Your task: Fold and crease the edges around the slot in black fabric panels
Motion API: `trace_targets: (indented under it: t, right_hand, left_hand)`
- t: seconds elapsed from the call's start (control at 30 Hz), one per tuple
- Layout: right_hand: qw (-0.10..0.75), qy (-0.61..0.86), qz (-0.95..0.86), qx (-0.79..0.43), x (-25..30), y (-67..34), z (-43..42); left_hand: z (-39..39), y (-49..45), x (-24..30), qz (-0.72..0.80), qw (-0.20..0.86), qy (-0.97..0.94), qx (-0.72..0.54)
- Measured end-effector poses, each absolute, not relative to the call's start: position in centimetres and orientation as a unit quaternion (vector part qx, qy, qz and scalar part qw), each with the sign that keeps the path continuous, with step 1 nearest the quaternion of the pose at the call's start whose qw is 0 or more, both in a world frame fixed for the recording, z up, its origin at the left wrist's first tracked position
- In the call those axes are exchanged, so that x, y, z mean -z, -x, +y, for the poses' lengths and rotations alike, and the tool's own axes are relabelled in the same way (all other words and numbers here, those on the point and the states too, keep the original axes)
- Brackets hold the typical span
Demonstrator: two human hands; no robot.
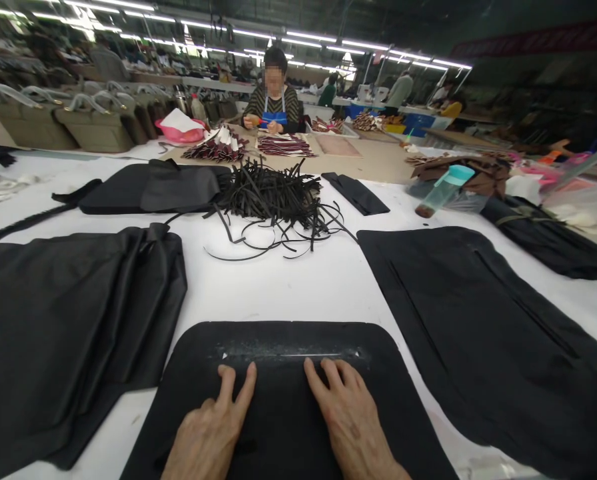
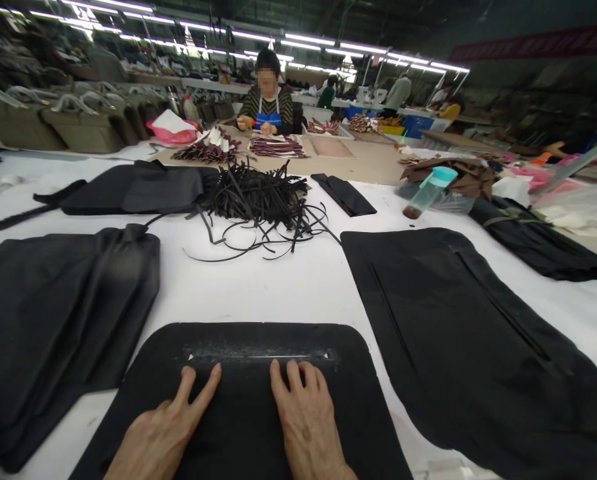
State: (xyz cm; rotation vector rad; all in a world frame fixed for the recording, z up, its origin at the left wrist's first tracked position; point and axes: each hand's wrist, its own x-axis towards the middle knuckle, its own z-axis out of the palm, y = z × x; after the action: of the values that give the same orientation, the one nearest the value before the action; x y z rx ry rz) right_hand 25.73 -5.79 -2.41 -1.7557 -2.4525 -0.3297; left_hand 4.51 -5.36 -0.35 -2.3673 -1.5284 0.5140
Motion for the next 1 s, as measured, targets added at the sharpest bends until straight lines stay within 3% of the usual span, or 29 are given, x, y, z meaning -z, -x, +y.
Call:
trace_targets:
  t: [0.2,0.43,0.63,0.83,1.0]
  right_hand:
    - [-0.011,0.561,-0.809,0.175,1.9,-23.6,-5.6]
    - [-0.039,0.544,-0.820,0.173,1.7,-23.7,-5.1]
    - [0.011,0.528,-0.831,0.175,2.6,-24.7,-5.3]
    - [0.115,0.459,-0.861,0.184,3.3,-27.3,-5.0]
    - [0.125,0.450,-0.860,0.205,3.2,-27.8,-4.8]
  left_hand:
    - [-5.2,-4.3,0.0,-0.554,0.045,0.820,-0.137]
    - [-4.0,-7.5,0.5,-0.475,-0.002,0.875,-0.088]
    - [-3.8,-7.5,1.4,-0.490,0.008,0.867,-0.091]
    - [-4.2,-6.6,1.0,-0.480,-0.016,0.870,-0.111]
    - [-4.2,-4.6,0.9,-0.470,-0.033,0.876,-0.102]
